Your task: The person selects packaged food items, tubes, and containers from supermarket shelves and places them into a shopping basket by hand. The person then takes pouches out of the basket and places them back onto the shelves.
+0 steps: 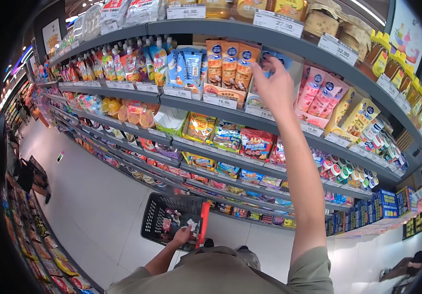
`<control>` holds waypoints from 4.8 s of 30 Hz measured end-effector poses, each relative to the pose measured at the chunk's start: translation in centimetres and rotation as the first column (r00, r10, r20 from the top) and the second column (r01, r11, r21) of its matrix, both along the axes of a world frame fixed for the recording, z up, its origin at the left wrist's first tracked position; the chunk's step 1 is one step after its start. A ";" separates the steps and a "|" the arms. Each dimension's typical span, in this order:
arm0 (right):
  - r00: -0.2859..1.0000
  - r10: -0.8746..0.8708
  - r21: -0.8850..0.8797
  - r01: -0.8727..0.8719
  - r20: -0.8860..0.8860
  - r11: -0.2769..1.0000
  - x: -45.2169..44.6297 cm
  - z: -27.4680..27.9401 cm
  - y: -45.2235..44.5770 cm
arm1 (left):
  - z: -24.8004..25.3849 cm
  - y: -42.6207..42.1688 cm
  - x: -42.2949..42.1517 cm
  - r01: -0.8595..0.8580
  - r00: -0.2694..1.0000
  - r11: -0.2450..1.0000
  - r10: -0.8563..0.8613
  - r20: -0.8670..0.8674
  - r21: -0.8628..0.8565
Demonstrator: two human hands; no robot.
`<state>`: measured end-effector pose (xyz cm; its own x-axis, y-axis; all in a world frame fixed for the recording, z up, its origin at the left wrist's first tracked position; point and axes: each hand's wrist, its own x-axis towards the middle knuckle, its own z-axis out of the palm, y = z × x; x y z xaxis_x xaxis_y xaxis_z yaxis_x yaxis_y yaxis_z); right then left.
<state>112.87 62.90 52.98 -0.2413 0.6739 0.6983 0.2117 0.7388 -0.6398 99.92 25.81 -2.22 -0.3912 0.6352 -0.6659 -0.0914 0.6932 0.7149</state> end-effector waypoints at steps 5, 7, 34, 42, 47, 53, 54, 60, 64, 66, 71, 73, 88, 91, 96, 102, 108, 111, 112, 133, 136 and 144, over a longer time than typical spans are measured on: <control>0.997 -0.070 -0.061 0.069 -0.027 0.996 -2.9 0.4 1.8 | -1.4 -2.9 -1.1 -0.062 0.994 0.998 0.058 0.095 0.033; 0.998 -0.057 -0.072 0.059 0.031 0.996 -3.2 0.8 2.1 | -1.6 -3.5 -1.1 -0.073 0.989 0.997 0.070 0.131 0.023; 0.847 0.354 -0.666 -0.531 -0.397 0.524 4.7 -9.3 -13.9 | 34.5 7.8 1.5 -0.022 0.870 0.459 -0.429 0.244 0.888; 0.844 0.232 -0.780 -0.536 -0.484 0.323 7.0 -14.8 -14.3 | 36.1 6.9 3.9 0.245 0.768 0.535 -0.616 0.175 0.809; 0.909 0.228 -0.784 -0.417 -0.349 0.459 7.2 -14.6 -14.8 | 35.0 7.5 5.0 0.165 0.770 0.571 -0.584 0.257 0.804; 0.975 0.208 -0.600 -0.214 -0.080 0.771 5.4 -19.2 -17.2 | 30.1 8.3 6.6 -0.144 0.684 0.664 -0.469 0.558 0.734; 0.968 0.246 -0.535 -0.237 -0.056 0.811 5.3 -20.0 -17.4 | 29.5 8.3 6.3 -0.304 0.357 0.749 -0.483 0.799 0.589; 0.998 -0.014 -0.680 -0.032 -0.063 0.733 6.4 -22.5 -19.3 | 25.3 7.9 5.7 -0.330 -0.508 0.856 -0.516 0.689 0.398; 0.916 0.254 -0.834 -0.390 -0.310 0.389 8.4 -22.5 -20.6 | 25.1 7.6 6.6 -0.233 -0.625 0.867 -0.481 0.615 0.441; 0.911 0.305 -0.842 -0.383 -0.277 0.379 9.4 -22.5 -20.8 | 25.4 7.1 7.6 -0.205 -0.616 0.862 -0.482 0.623 0.464; 0.916 0.279 -0.830 -0.384 -0.288 0.405 12.4 -22.8 -22.2 | 26.6 5.6 10.4 -0.170 -0.506 0.868 -0.483 0.714 0.467; 0.924 0.223 -0.843 -0.376 -0.310 0.385 13.9 -23.4 -23.2 | 26.7 4.5 11.8 -0.159 -0.493 0.877 -0.469 0.733 0.454; 0.525 0.840 -0.865 -0.476 -0.138 0.156 18.5 -29.0 -29.5 | 18.6 -6.0 7.0 0.643 0.337 0.707 -0.607 0.720 0.295; 0.552 0.790 -0.928 -0.368 -0.267 -0.057 14.5 -29.9 -31.8 | 16.7 -8.6 4.1 0.476 0.385 0.848 -0.439 0.812 0.233; 0.647 0.758 -0.944 -0.293 -0.081 0.149 5.2 -32.8 -34.0 | 9.5 -13.9 -2.3 -0.150 0.782 0.987 0.081 0.618 0.061; 0.710 0.517 -0.665 -0.093 0.478 0.741 -6.0 -46.5 -35.6 | -4.6 -28.4 -14.9 0.138 0.985 0.936 -0.094 0.148 -0.324; 0.623 0.445 -0.694 0.229 0.643 0.682 -13.9 -65.1 -37.9 | -9.8 -39.0 -21.8 -0.330 0.861 0.712 0.496 0.111 -0.620; 0.663 0.431 -0.743 0.297 0.612 0.600 -16.9 -74.2 -38.5 | -11.2 -43.0 -22.0 -0.356 0.757 0.658 0.619 0.209 -0.664; 0.647 0.455 -0.753 0.300 0.612 0.586 -17.9 -77.2 -38.5 | -11.0 -43.2 -21.5 -0.345 0.747 0.623 0.635 0.197 -0.702; 0.384 0.581 -0.691 0.287 0.717 0.663 -30.9 -107.3 -38.9 | -18.3 -46.3 -21.8 -0.303 0.693 0.552 0.687 0.218 -0.777; 0.355 0.521 -0.630 0.413 0.777 0.658 -29.3 -104.1 -38.9 | -18.0 -44.9 -23.0 -0.345 0.690 0.615 0.678 0.252 -0.709; 0.424 0.709 -0.826 0.285 0.563 0.486 -21.2 -82.6 -36.2 | -13.1 -39.2 -25.9 -0.320 0.861 0.874 0.430 0.273 -0.366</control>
